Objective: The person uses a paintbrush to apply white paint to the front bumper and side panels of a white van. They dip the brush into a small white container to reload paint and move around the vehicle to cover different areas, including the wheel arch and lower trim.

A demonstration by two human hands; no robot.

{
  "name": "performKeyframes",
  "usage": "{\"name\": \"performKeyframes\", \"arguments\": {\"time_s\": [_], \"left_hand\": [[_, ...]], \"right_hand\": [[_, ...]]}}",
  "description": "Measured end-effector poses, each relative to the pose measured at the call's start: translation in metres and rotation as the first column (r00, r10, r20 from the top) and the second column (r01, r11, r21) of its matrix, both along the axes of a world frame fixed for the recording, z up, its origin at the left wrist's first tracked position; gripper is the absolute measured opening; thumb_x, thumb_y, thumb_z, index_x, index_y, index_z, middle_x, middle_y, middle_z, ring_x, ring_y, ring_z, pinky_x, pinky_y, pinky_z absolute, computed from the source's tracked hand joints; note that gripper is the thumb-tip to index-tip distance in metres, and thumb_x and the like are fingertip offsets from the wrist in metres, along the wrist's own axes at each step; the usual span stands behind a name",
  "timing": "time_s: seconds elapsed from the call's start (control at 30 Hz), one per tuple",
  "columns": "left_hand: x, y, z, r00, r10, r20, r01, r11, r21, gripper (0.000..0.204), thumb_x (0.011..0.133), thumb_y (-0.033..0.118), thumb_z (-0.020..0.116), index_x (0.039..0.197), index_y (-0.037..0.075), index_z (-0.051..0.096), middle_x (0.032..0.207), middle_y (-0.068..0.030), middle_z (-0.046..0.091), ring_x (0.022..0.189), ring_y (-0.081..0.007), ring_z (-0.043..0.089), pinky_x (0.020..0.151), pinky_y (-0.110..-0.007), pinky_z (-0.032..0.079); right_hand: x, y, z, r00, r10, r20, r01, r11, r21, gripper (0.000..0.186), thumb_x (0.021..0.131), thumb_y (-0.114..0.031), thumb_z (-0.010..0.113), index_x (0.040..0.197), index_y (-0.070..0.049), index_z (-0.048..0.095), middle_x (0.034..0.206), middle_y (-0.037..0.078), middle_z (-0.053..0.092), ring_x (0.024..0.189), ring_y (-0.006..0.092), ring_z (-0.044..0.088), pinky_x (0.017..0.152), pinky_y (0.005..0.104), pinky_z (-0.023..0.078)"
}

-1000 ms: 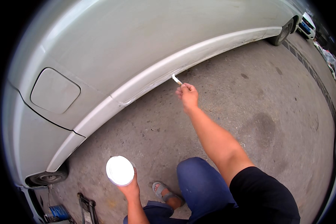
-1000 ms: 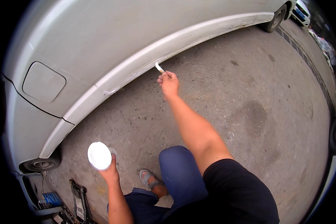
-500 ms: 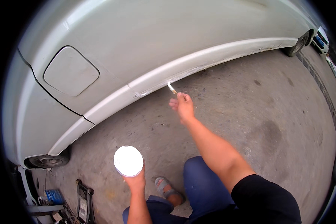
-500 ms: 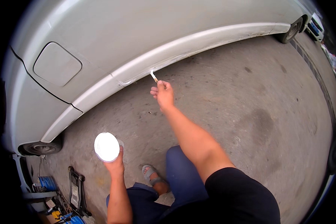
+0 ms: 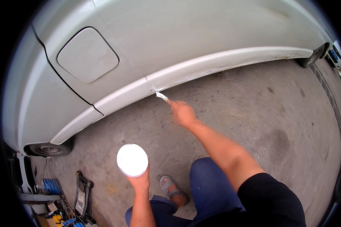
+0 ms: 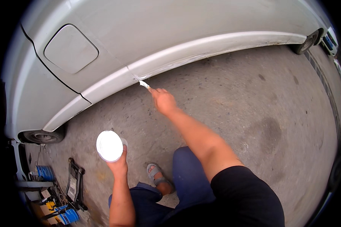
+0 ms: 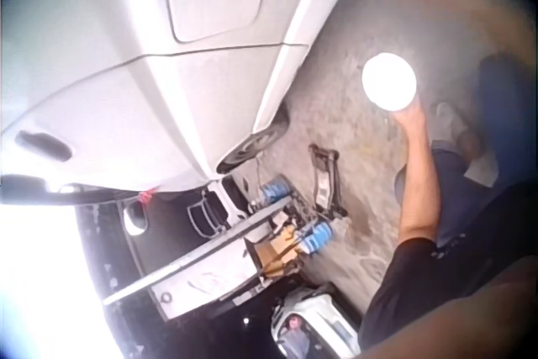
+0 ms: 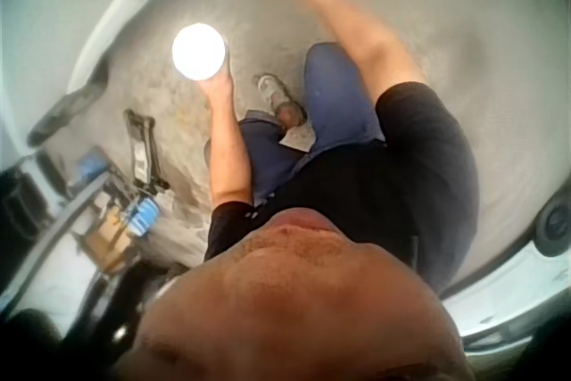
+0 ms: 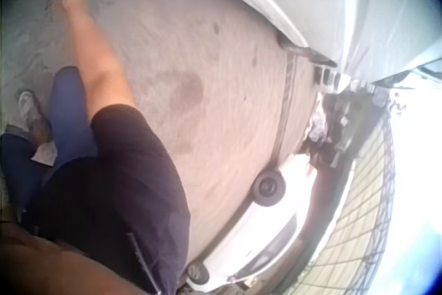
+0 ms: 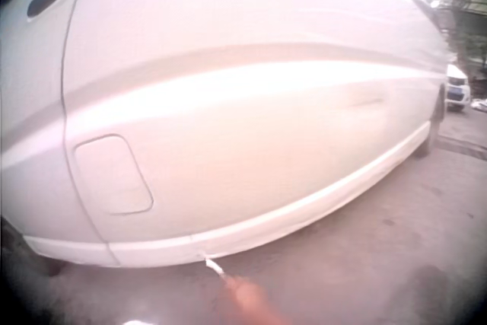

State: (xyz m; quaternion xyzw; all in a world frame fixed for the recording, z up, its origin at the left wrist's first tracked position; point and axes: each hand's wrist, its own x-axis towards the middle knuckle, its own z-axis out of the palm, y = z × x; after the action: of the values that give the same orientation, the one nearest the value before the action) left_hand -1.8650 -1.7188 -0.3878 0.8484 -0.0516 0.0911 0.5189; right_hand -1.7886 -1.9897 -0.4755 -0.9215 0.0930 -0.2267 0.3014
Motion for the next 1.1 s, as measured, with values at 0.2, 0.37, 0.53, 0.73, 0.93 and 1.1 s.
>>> {"name": "performKeyframes", "arguments": {"time_s": [0.2,0.37,0.53,0.73,0.93,1.1], "left_hand": [[-0.001,-0.003,0.009,0.999,-0.013,-0.033,0.013,1.000,-0.013,0.061,0.066,0.008,0.079,0.118,-0.002,0.049,0.110,-0.0115,0.059,0.100,-0.0214,0.057,0.091,-0.034,0.043],[-0.002,-0.006,0.012,0.997,-0.042,-0.061,0.039,0.998,-0.043,0.058,0.066,0.007,0.078,0.116,-0.002,0.051,0.106,-0.0117,0.061,0.096,-0.0213,0.060,0.087,-0.034,0.045],[-0.001,-0.007,0.010,0.998,-0.014,-0.056,0.014,1.000,0.001,0.061,0.065,0.008,0.079,0.118,-0.002,0.050,0.110,-0.0121,0.059,0.100,-0.0222,0.058,0.090,-0.034,0.044],[0.001,-0.003,0.007,0.997,-0.044,-0.065,0.043,0.999,-0.014,0.068,0.064,0.009,0.079,0.122,-0.001,0.046,0.118,-0.0132,0.054,0.109,-0.0235,0.053,0.095,-0.035,0.039],[0.001,0.004,0.000,0.998,-0.048,-0.049,0.048,0.999,-0.007,0.069,0.064,0.008,0.079,0.123,-0.002,0.045,0.118,-0.0133,0.054,0.110,-0.0237,0.052,0.097,-0.035,0.038],[0.001,0.001,0.005,0.998,-0.049,-0.045,0.047,0.998,-0.042,0.067,0.064,0.007,0.078,0.122,-0.002,0.046,0.116,-0.0130,0.055,0.108,-0.0233,0.053,0.095,-0.035,0.039]], "right_hand": [[-0.011,-0.032,0.005,0.999,0.048,-0.004,-0.048,0.965,-0.257,0.039,0.076,-0.002,0.055,0.112,-0.012,0.059,0.087,0.007,0.057,0.088,0.0260,0.056,0.076,0.0376,0.047],[-0.003,-0.029,0.018,0.995,0.092,0.030,-0.080,0.956,-0.282,0.038,0.074,-0.001,0.056,0.110,-0.012,0.061,0.087,0.007,0.056,0.088,0.0250,0.055,0.075,0.0368,0.045],[-0.004,-0.030,0.025,0.988,0.139,0.074,-0.107,0.938,-0.329,0.037,0.074,-0.001,0.057,0.109,-0.012,0.062,0.087,0.006,0.055,0.087,0.0240,0.054,0.074,0.0365,0.044],[0.003,-0.025,0.038,0.992,0.123,0.012,-0.113,0.941,-0.318,0.035,0.074,-0.002,0.058,0.107,-0.011,0.062,0.085,0.006,0.055,0.086,0.0246,0.055,0.074,0.0366,0.045],[0.006,-0.021,0.050,0.992,0.116,0.052,-0.105,0.978,-0.182,0.031,0.076,-0.003,0.057,0.106,-0.010,0.062,0.082,0.008,0.057,0.082,0.0274,0.057,0.070,0.0399,0.047],[0.013,-0.021,0.062,0.993,0.091,0.081,-0.081,0.990,-0.113,0.029,0.078,-0.004,0.056,0.106,-0.009,0.062,0.080,0.010,0.056,0.081,0.0289,0.057,0.069,0.0406,0.048]]}}
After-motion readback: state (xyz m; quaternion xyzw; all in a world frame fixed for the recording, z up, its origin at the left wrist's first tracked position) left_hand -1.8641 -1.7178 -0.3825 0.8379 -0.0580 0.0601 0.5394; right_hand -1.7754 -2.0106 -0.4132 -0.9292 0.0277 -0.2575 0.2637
